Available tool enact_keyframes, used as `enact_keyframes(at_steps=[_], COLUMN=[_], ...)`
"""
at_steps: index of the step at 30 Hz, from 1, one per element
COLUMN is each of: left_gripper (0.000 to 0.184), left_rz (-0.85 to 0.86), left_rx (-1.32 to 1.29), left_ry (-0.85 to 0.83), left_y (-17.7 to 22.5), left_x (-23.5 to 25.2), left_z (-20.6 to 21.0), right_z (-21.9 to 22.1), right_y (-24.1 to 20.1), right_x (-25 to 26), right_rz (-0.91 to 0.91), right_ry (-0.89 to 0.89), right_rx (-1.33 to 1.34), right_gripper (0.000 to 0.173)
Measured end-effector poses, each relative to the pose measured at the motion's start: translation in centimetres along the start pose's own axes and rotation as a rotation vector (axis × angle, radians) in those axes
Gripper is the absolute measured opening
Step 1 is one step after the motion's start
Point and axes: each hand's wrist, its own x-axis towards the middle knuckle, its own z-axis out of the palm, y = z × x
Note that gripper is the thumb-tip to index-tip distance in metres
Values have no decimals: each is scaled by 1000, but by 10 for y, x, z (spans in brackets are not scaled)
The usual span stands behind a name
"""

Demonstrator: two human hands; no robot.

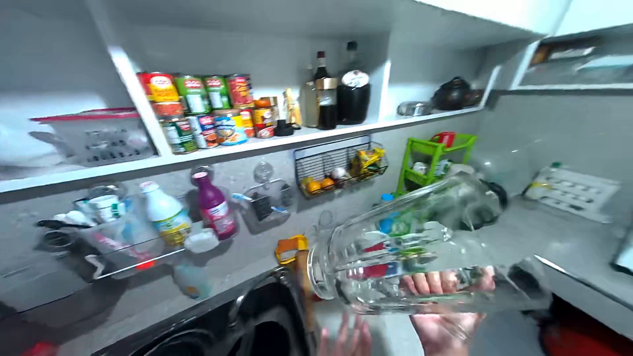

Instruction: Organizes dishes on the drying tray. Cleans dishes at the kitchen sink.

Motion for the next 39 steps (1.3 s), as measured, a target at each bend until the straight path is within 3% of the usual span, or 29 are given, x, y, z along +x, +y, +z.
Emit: enact_keyframes(at_steps=[2,4,6,10,12,17,20,23,25,28,31,34,35,37,39], left_gripper=[64,56,47,47,47,43,42,38,46,51,51,39,43,52,48], left_rz=[-129,-130,-157,-334,-413,-620,-751,-843,-890,-775,-559,-20,115,189,159], left_rx=[-36,-3,-14,-66,-151,-78,-34,43,-12,179,603,1398,1663,1963,2121], left_ry=[49,133,128,-52,-38,-36,-71,-97,-225,-452,-584,-883,-991,-1103,-1168], left_y=[-61,-118,-171,-277,-336,-497,-580,-662,-714,-781,-841,-891,-901,-920,-936], left_x=[24,35,39,64,76,116,157,213,264,325,389,466,486,508,515], left_z=[77,151,200,250,278,338,376,430,476,555,610,616,610,594,583], right_z=[-3,-4,-12,-47,-69,-132,-179,-209,-222,-221,-215,-212,-215,-238,-273], right_y=[-67,-138,-208,-336,-392,-515,-594,-674,-730,-812,-882,-930,-944,-973,-1007], right_x=[18,28,34,43,45,63,89,135,174,225,274,326,344,378,407], right_rz=[-76,-159,-254,-451,-549,-814,-921,-1045,-1052,-1055,-1148,-1260,-1278,-1246,-1139], right_ry=[-14,115,262,333,321,421,361,487,352,191,212,433,553,795,973], right_rx=[19,-39,-90,-36,-29,-16,-66,-80,-135,-317,-592,-851,-909,-1010,-1110], right_gripper=[71,73,74,73,77,75,78,76,77,73,68,59,53,44,39])
